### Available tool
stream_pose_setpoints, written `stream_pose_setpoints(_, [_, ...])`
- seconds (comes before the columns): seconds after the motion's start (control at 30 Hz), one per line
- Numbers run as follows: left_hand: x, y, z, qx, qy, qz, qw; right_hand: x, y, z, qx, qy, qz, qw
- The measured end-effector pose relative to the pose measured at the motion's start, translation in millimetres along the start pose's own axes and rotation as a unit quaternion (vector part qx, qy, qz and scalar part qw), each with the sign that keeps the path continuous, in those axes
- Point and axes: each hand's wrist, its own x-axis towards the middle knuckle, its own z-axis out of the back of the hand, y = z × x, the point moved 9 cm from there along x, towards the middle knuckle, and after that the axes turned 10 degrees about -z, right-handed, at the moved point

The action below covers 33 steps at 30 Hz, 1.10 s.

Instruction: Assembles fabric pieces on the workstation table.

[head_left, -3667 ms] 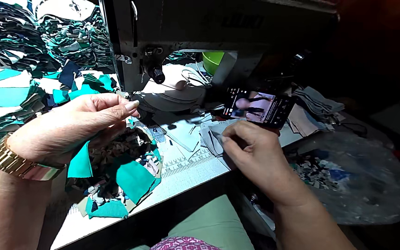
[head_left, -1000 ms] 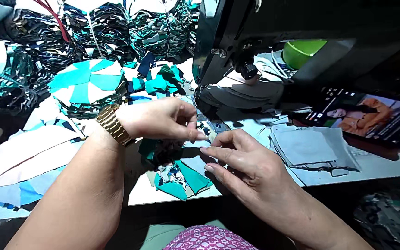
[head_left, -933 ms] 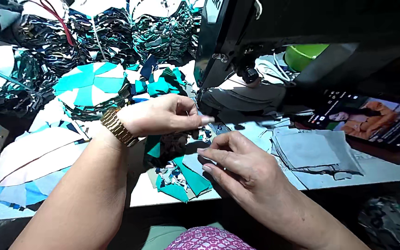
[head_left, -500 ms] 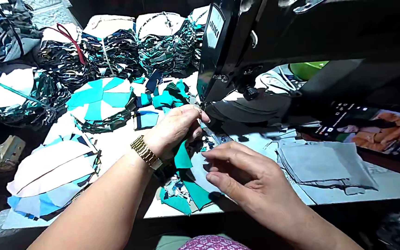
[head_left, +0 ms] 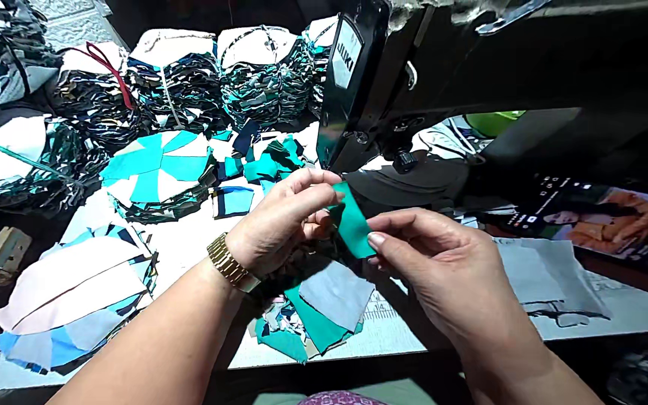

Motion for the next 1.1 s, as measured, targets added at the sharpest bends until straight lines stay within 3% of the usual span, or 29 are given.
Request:
stream_pose_setpoints(0.2, [0,-7,-8,0.011,0.031,-0.045,0.998,1,-1,13,-0.030,-0.007,0.016,0.999])
stream_pose_setpoints(0.6, [-5,-11,-27,0.091,0.102,-0.101,0.985,-8,24,8,-0.069,-0.074,0.191,0.976])
stream_pose_setpoints(0.93, [-6,-11,-29,0.110,0.119,-0.104,0.981,-10,26,7,-0.066,-0.069,0.210,0.973])
stream_pose_setpoints(1.1, [-7,-7,-31,0.082,0.128,-0.057,0.987,-12,27,7,-0.075,-0.064,0.220,0.970])
